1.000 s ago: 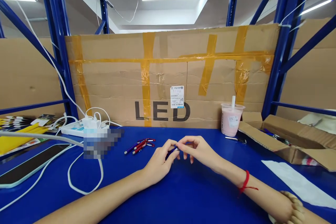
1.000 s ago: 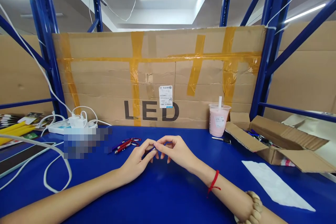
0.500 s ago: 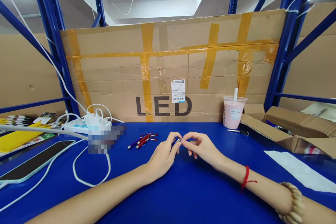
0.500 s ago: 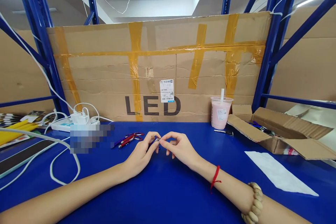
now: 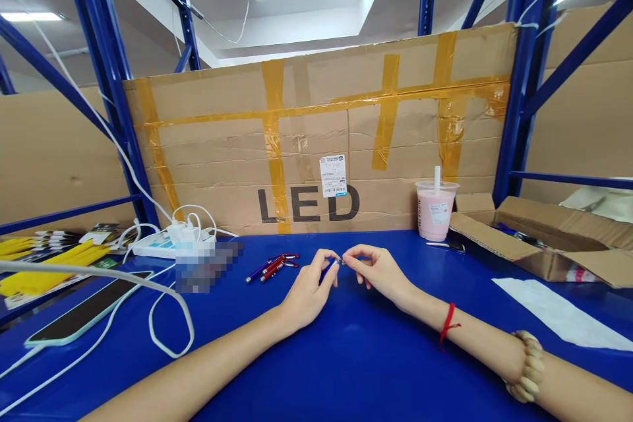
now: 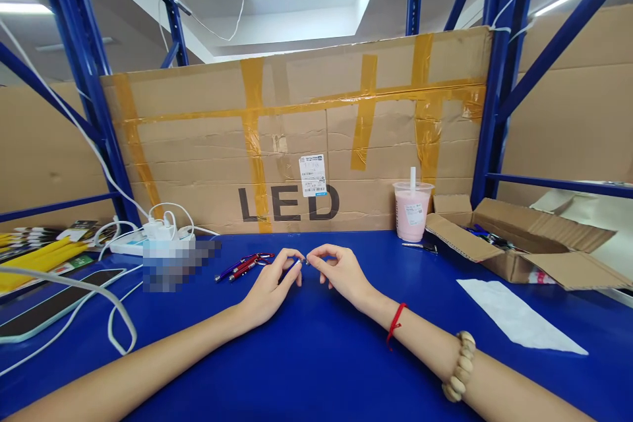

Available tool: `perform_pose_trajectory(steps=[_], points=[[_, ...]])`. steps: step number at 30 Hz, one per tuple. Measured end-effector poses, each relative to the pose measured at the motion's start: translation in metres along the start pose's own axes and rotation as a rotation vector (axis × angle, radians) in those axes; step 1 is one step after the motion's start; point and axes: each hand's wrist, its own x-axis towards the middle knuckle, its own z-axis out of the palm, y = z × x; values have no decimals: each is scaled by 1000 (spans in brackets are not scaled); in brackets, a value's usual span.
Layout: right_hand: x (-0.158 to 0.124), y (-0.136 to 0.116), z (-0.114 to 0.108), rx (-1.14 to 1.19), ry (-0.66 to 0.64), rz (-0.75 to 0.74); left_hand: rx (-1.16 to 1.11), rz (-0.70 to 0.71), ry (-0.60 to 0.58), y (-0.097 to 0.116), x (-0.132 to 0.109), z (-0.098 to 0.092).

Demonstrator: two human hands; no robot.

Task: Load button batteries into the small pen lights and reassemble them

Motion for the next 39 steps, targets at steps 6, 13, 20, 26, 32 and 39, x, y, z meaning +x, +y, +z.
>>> perform_pose_trajectory(steps=[6,13,20,26,32,39], points=[[-3,-6,4,-18,87,10,26,-38,23,-1,0,0],[-7,-11,9,-9,83,0,62,-49,-3,1,-2,1],[-7,-8,6,-6,4,-123,102,-22,-81,0,-3,1],[-8,-11,4,-7,18,-131,112,-5,-69,-1,-2,2],[-6,-13,1,-25,62,-148,111,-22,-8,-2,-1,2],[-7,-21,-10,-174,55,-327,60,-56,42,5,1,0]])
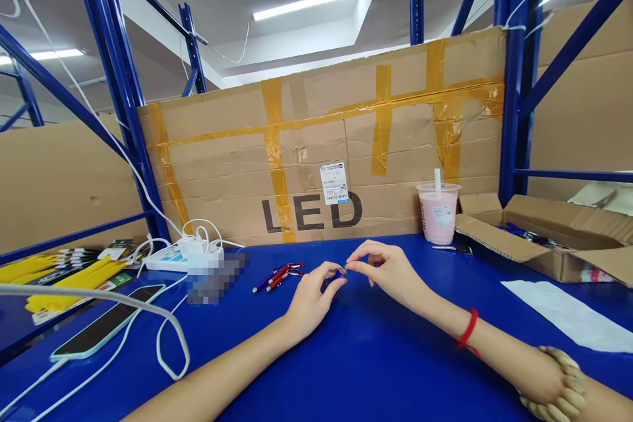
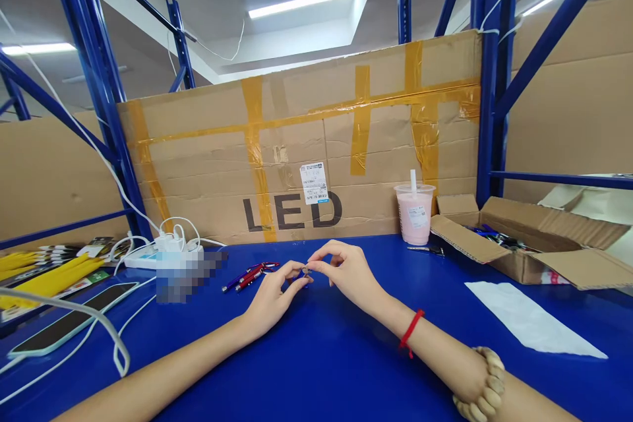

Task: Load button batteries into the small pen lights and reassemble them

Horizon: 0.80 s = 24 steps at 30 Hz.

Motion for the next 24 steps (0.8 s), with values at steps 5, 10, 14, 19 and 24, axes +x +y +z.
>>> perform_pose_trajectory(steps=[5,10,14,19,24], points=[[-3,0,0,-85,-19,-32,38,23,-7,-2,0,0],[-6,-3,2,-91,-61,1,30,66,-33,-5,-1,0],[-4,-5,-1,4,-102,110,52,149,-30,-5,-4,-2],[0,-3,-3,71,-158,240,47,197,-38,-8,-6,-3],[3,-4,-8,82,-286,320,80,266,-16,-11,-6,-3]])
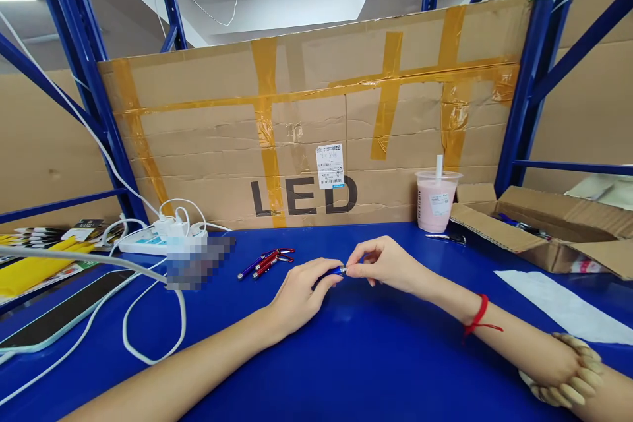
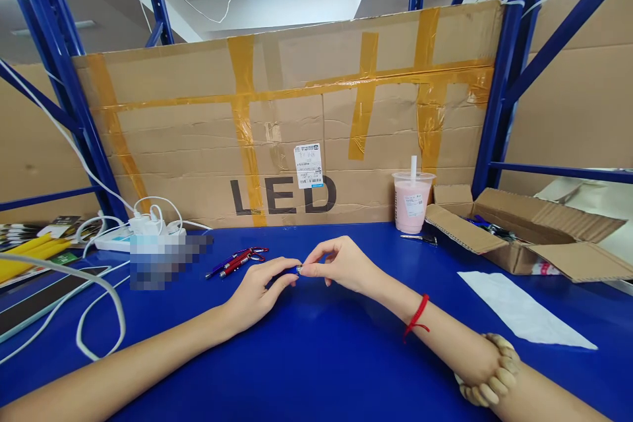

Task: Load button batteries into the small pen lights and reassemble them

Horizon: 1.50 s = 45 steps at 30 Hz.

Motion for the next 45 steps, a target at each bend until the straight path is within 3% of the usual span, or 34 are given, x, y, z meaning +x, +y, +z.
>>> perform_pose_trajectory(steps=[5,11,16,21,25,28,34,40,45], points=[[2,5,-6,-81,-65,51,10,57,-34,0,0,0],[1,9,-9,-224,-123,-25,42,128,-115,4,0,-1],[-3,6,-10,-398,-185,-187,36,135,-143,4,-2,0],[-11,-4,-10,-734,-193,-442,10,159,-50,3,-1,3],[-13,-6,-5,-897,-155,-524,32,179,-10,1,-1,5],[-14,-5,3,-828,-95,-468,42,196,16,-2,-1,6],[-13,-3,14,-384,-129,-33,51,194,36,-5,-1,6],[-6,7,12,-267,-118,-8,84,101,28,-7,0,6],[-6,6,10,-383,-73,-42,129,11,0,0,3,2]])
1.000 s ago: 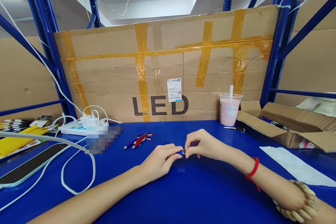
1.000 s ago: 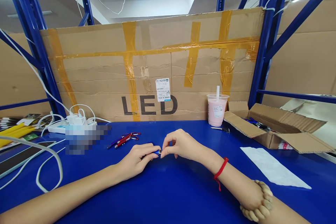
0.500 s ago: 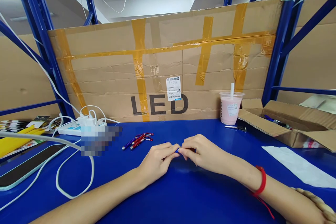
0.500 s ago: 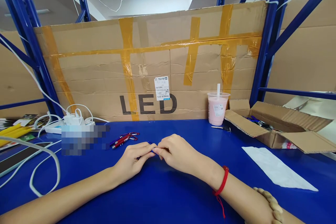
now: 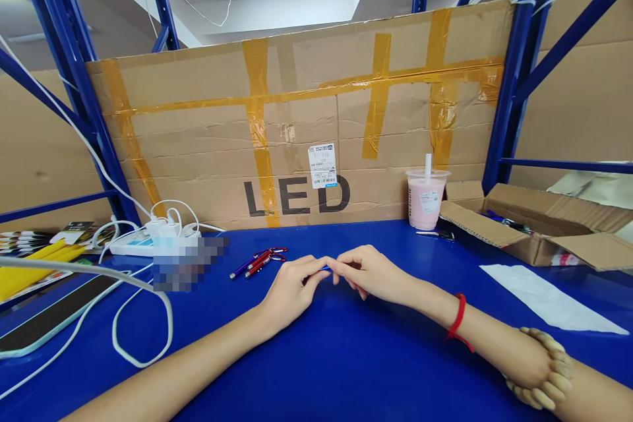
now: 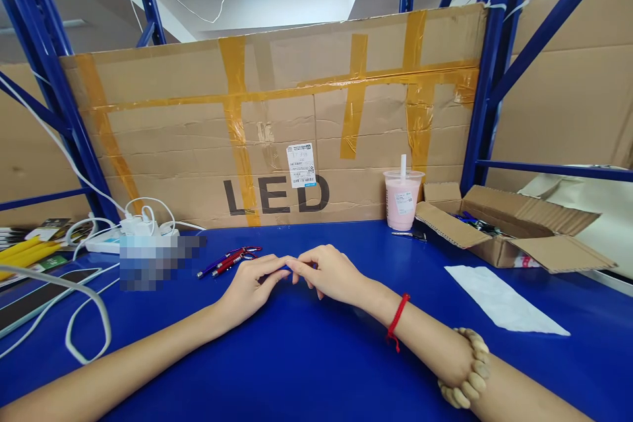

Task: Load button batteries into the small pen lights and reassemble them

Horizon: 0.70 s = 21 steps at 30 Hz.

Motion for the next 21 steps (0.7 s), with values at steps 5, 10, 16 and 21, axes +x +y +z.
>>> perform_pose_trajectory(steps=[5,10,16,21], points=[[0,0,-11,-301,213,-119,-56,-86,41,1,2,-1],[2,11,-19,-504,419,-369,-119,-184,87,-1,4,1],[1,12,-12,-571,429,-514,-104,-182,10,3,3,0],[3,13,-11,-510,456,-520,-81,-158,-6,3,3,1]])
